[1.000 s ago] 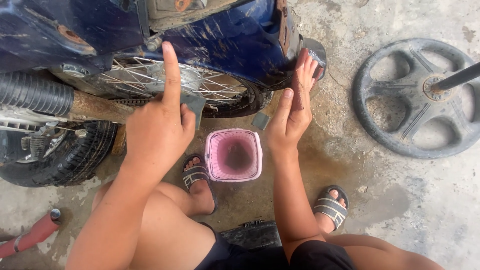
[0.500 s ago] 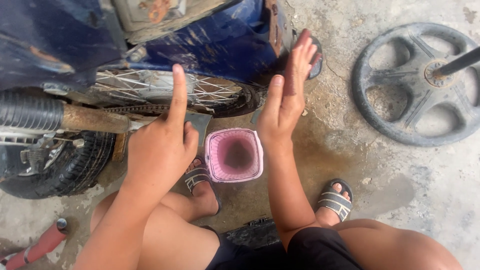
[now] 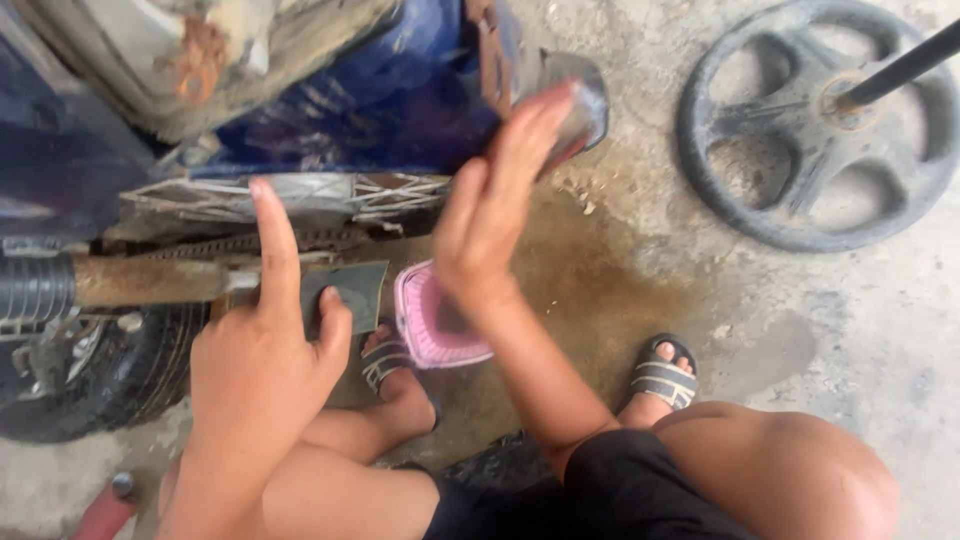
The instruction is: The person sits on the floor and sands the rear fender of a blue motorcycle using a sanding block. They repeatedly dip the sanding block into a small pink container of water and continue sanding the surface.
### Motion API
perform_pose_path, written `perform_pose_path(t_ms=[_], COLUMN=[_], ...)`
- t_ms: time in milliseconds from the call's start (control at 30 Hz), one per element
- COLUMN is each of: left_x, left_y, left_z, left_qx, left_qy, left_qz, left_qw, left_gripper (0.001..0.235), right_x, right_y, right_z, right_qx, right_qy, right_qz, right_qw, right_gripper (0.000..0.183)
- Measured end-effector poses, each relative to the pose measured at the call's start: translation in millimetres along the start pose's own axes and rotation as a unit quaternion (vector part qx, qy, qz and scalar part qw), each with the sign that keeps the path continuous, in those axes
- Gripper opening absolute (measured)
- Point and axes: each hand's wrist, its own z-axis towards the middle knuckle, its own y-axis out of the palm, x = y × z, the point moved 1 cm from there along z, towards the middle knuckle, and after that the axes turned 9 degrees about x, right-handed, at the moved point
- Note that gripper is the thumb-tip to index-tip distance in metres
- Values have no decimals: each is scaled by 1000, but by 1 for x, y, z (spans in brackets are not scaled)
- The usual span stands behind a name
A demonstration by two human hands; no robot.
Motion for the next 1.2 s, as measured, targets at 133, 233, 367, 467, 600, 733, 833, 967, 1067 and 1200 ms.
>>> perform_pose_path(t_ms=[133, 233, 367, 467, 600, 733, 833, 967, 1067, 1200], left_x=[2, 1, 1, 1, -2, -8, -15, -9, -3, -2], left_y=[-1, -4, -3, -2, -8, -1, -3, -9, -2, -13], left_z=[7, 3, -6, 2, -5, 1, 1, 0, 9, 10], left_qx=[-4, -13, 47, 52, 61, 158, 179, 200, 203, 194], left_qy=[7, 2, 19, 31, 21, 80, 107, 147, 141, 154], left_qz=[25, 21, -35, -41, -67, -76, -93, -180, -190, -207], left_qw=[1000, 1000, 998, 997, 996, 981, 974, 952, 950, 946], left_gripper=[90, 91, 91, 91, 95, 87, 74, 60, 60, 60], right_x=[4, 14, 1, 7, 7, 1, 13, -6, 6, -6], right_y=[9, 7, 8, 11, -4, 8, 6, 0, 8, -6], right_z=[-53, -28, -52, -42, -5, -39, -26, -28, -35, 8], right_qx=[-88, -64, -45, -65, -29, -78, -68, -59, -74, -52], right_qy=[-49, -47, -40, -60, 10, -66, -91, -27, -83, 20], right_qz=[-11, -12, 4, -1, -6, 7, -23, -19, -19, -21], right_qw=[995, 997, 998, 996, 1000, 995, 993, 998, 994, 998], right_gripper=[55, 51, 53, 53, 53, 56, 62, 54, 56, 55])
